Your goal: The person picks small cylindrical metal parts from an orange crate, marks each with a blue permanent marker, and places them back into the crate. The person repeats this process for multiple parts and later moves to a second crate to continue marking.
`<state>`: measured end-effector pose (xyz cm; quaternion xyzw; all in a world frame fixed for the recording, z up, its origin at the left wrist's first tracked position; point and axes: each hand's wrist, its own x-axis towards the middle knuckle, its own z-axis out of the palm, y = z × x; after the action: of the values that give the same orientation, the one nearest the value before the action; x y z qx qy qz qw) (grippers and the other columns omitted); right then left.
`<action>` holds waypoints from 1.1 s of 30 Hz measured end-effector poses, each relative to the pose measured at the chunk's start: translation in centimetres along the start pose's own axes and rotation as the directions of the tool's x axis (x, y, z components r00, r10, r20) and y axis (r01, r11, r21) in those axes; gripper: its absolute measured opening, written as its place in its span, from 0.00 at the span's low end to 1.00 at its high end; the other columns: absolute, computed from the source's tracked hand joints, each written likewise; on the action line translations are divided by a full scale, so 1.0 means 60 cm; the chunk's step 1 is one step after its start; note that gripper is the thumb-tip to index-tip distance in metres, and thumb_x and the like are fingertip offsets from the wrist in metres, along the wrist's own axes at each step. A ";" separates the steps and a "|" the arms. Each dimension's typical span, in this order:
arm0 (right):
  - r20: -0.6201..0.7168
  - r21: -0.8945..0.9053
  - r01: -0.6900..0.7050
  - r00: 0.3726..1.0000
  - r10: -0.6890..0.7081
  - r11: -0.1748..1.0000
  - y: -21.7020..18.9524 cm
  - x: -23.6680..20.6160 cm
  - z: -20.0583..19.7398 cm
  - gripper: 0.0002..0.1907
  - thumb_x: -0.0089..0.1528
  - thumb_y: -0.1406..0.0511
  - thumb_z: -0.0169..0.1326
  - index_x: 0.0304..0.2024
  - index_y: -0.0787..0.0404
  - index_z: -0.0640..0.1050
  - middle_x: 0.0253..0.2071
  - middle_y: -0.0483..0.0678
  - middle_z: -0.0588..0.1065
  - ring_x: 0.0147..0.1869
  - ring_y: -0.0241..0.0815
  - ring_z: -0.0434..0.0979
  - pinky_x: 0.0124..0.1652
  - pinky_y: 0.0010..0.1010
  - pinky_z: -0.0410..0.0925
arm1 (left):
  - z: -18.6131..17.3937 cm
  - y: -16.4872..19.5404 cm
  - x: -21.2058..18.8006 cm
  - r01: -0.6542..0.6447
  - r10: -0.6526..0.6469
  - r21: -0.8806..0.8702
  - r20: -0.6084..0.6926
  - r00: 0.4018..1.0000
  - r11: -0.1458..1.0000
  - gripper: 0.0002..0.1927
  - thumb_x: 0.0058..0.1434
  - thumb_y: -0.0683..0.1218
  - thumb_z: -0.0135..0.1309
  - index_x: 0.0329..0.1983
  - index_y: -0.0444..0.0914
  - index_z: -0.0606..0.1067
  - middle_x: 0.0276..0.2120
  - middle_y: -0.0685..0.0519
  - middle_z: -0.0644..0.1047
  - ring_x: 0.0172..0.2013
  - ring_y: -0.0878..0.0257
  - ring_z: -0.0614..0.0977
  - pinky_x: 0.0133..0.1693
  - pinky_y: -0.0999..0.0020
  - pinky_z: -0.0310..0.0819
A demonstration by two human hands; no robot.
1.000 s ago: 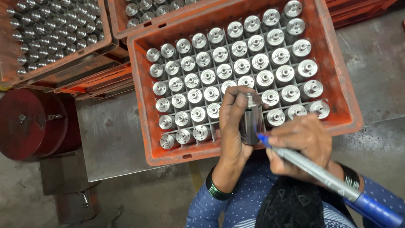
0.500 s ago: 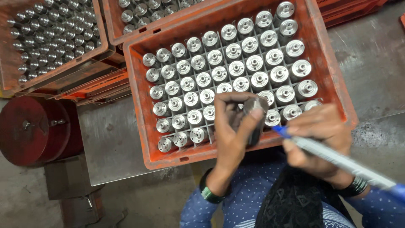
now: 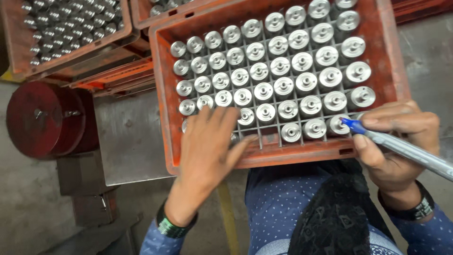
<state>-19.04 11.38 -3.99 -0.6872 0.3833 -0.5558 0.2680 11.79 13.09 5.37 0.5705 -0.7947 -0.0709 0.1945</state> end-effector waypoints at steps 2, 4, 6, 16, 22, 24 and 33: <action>0.003 -0.003 -0.009 1.000 0.009 1.000 0.001 -0.002 -0.002 0.16 0.70 0.68 0.61 0.49 0.63 0.66 0.40 0.49 0.73 0.42 0.36 0.77 0.44 0.22 0.70 | 0.004 -0.018 -0.010 0.036 -0.046 0.149 0.061 0.997 0.988 0.28 0.50 0.55 0.67 0.47 0.36 0.72 0.30 0.49 0.77 0.39 0.50 0.73 0.38 0.53 0.61; 0.021 -0.035 -0.004 1.000 0.004 0.999 0.005 -0.004 -0.004 0.16 0.69 0.68 0.61 0.48 0.64 0.66 0.40 0.50 0.74 0.42 0.37 0.79 0.44 0.22 0.72 | 0.020 -0.031 -0.021 0.061 -0.088 0.187 0.143 0.986 0.981 0.31 0.47 0.56 0.69 0.49 0.35 0.73 0.27 0.50 0.76 0.38 0.50 0.73 0.38 0.52 0.59; 0.039 -0.060 0.006 0.999 -0.004 0.998 0.009 -0.008 -0.008 0.16 0.69 0.68 0.61 0.48 0.64 0.66 0.41 0.51 0.75 0.42 0.38 0.79 0.45 0.23 0.71 | 0.040 -0.042 -0.026 0.061 -0.097 0.180 0.196 0.976 0.982 0.29 0.48 0.54 0.68 0.48 0.37 0.73 0.27 0.50 0.77 0.40 0.50 0.73 0.39 0.51 0.60; 0.006 -0.068 -0.043 0.999 0.044 0.997 0.021 -0.021 -0.019 0.11 0.71 0.67 0.60 0.44 0.65 0.70 0.42 0.52 0.74 0.41 0.37 0.74 0.44 0.20 0.68 | -0.107 -0.031 -0.030 0.100 -0.124 -0.200 -0.108 0.986 0.975 0.24 0.63 0.53 0.62 0.56 0.41 0.67 0.41 0.50 0.79 0.45 0.53 0.79 0.46 0.57 0.68; 0.050 -0.106 -0.013 0.999 0.018 0.994 0.012 -0.002 -0.016 0.13 0.69 0.67 0.61 0.47 0.65 0.70 0.41 0.53 0.75 0.41 0.36 0.77 0.43 0.20 0.73 | -0.009 0.015 -0.005 0.254 -0.437 -0.964 0.197 0.878 0.077 0.28 0.73 0.63 0.46 0.64 0.39 0.62 0.41 0.56 0.74 0.41 0.63 0.80 0.41 0.58 0.80; 0.047 -0.107 0.001 0.999 0.004 0.994 0.006 0.001 -0.014 0.14 0.69 0.67 0.61 0.48 0.65 0.68 0.41 0.52 0.75 0.42 0.36 0.76 0.44 0.20 0.72 | 0.070 0.031 0.013 0.059 -0.330 -0.918 0.200 0.923 -0.391 0.27 0.79 0.64 0.42 0.60 0.36 0.65 0.35 0.52 0.73 0.37 0.61 0.78 0.43 0.58 0.78; -0.011 -0.124 0.030 0.999 -0.032 0.992 -0.003 0.000 0.006 0.14 0.67 0.70 0.60 0.48 0.64 0.67 0.39 0.51 0.76 0.41 0.38 0.77 0.44 0.22 0.70 | 0.150 0.086 0.052 0.102 -0.387 -0.893 0.290 0.876 -0.438 0.26 0.77 0.63 0.37 0.56 0.36 0.67 0.35 0.49 0.75 0.37 0.64 0.79 0.37 0.73 0.75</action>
<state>-18.65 11.47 -3.91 -0.7049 0.4082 -0.5393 0.2137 2.87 10.97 -0.44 0.3317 -0.2075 -0.6805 0.6195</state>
